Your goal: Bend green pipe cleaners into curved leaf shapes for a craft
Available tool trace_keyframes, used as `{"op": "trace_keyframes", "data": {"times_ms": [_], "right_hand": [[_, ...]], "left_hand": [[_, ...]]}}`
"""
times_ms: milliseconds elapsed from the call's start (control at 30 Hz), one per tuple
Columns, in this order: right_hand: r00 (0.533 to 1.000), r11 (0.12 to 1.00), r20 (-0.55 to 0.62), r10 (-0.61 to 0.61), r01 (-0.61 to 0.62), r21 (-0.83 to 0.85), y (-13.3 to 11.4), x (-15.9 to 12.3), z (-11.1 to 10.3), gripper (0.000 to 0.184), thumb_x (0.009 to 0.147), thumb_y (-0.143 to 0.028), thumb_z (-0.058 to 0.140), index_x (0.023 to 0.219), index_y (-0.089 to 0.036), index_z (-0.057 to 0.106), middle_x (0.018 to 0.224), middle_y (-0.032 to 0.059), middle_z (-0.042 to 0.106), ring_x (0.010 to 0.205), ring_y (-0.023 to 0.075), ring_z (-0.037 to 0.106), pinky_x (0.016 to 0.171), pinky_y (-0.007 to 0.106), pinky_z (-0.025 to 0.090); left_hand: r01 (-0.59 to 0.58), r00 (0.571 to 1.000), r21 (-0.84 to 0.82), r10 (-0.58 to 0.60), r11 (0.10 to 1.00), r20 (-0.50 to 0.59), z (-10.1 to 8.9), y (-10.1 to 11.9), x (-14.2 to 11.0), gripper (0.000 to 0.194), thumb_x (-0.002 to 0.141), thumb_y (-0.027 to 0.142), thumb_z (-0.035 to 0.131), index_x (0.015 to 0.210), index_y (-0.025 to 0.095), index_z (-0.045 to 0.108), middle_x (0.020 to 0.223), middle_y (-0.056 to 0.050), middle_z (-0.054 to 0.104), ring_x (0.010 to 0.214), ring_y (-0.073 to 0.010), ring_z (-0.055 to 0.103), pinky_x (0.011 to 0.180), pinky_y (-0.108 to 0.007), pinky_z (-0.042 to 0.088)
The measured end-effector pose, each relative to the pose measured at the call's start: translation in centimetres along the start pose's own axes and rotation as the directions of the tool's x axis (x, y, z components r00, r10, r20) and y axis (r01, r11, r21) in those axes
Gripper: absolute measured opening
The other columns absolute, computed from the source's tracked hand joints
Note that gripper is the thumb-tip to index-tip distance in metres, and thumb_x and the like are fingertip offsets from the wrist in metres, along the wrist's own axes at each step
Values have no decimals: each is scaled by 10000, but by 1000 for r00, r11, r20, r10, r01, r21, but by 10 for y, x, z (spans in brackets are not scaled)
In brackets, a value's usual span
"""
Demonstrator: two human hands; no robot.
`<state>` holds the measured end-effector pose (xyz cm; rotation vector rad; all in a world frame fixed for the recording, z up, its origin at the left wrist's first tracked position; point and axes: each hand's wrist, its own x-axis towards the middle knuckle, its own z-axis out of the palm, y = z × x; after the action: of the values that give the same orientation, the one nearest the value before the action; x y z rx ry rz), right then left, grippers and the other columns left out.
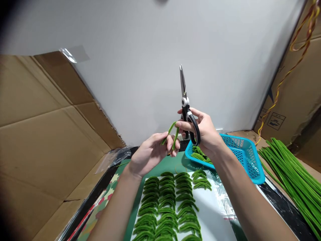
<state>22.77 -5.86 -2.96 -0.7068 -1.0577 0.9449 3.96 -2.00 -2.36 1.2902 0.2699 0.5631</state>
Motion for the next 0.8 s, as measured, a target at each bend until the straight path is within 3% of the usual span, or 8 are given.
{"op": "trace_keyframes", "data": {"times_ms": [233, 500, 633, 733, 800], "right_hand": [[1000, 1000, -22, -5, 4, -23, -4, 0, -3, 460, 657, -333, 959, 1025, -219, 707, 717, -42, 610, 556, 110, 543, 515, 278, 470], [999, 999, -29, 21, -22, -35, -9, -1, -2, 467, 654, -355, 947, 1018, -227, 685, 678, -46, 593, 539, 119, 530, 505, 282, 436], [999, 999, -24, 32, -32, 0, -10, -1, -2, 471, 650, -345, 946, 1019, -218, 683, 691, -45, 605, 531, 110, 527, 504, 276, 434], [998, 1000, -57, 5, -4, 16, -7, 1, -5, 478, 635, -329, 953, 1019, -214, 693, 681, -48, 603, 537, 109, 526, 501, 271, 429], [995, 999, -95, -34, 35, 10, -3, 2, -8, 483, 634, -313, 955, 1032, -213, 701, 687, -45, 614, 546, 111, 533, 503, 269, 428]], "left_hand": [[-2, 1000, -13, 3, 1000, 31, 4, -4, 2, 432, 1051, 390, 500, 755, 123, 668, 885, -94, 653, 765, -170, 615, 777, -304, 454], [52, 998, -187, -56, 981, -16, 4, -10, 4, 343, 1027, 397, 506, 763, 178, 515, 849, -58, 562, 785, -171, 544, 749, -293, 418], [29, 999, -139, -27, 990, 17, 5, -10, 4, 292, 995, 342, 520, 761, 168, 522, 869, -64, 545, 800, -165, 522, 754, -288, 413], [-24, 1000, -93, 22, 995, -21, 7, -10, 5, 168, 943, 318, 610, 885, 164, 573, 860, -52, 573, 772, -158, 548, 737, -289, 420], [-83, 992, -54, 77, 995, -103, 8, -11, 7, 199, 911, 305, 691, 1023, 186, 578, 839, -28, 606, 742, -151, 572, 725, -286, 430]]}}
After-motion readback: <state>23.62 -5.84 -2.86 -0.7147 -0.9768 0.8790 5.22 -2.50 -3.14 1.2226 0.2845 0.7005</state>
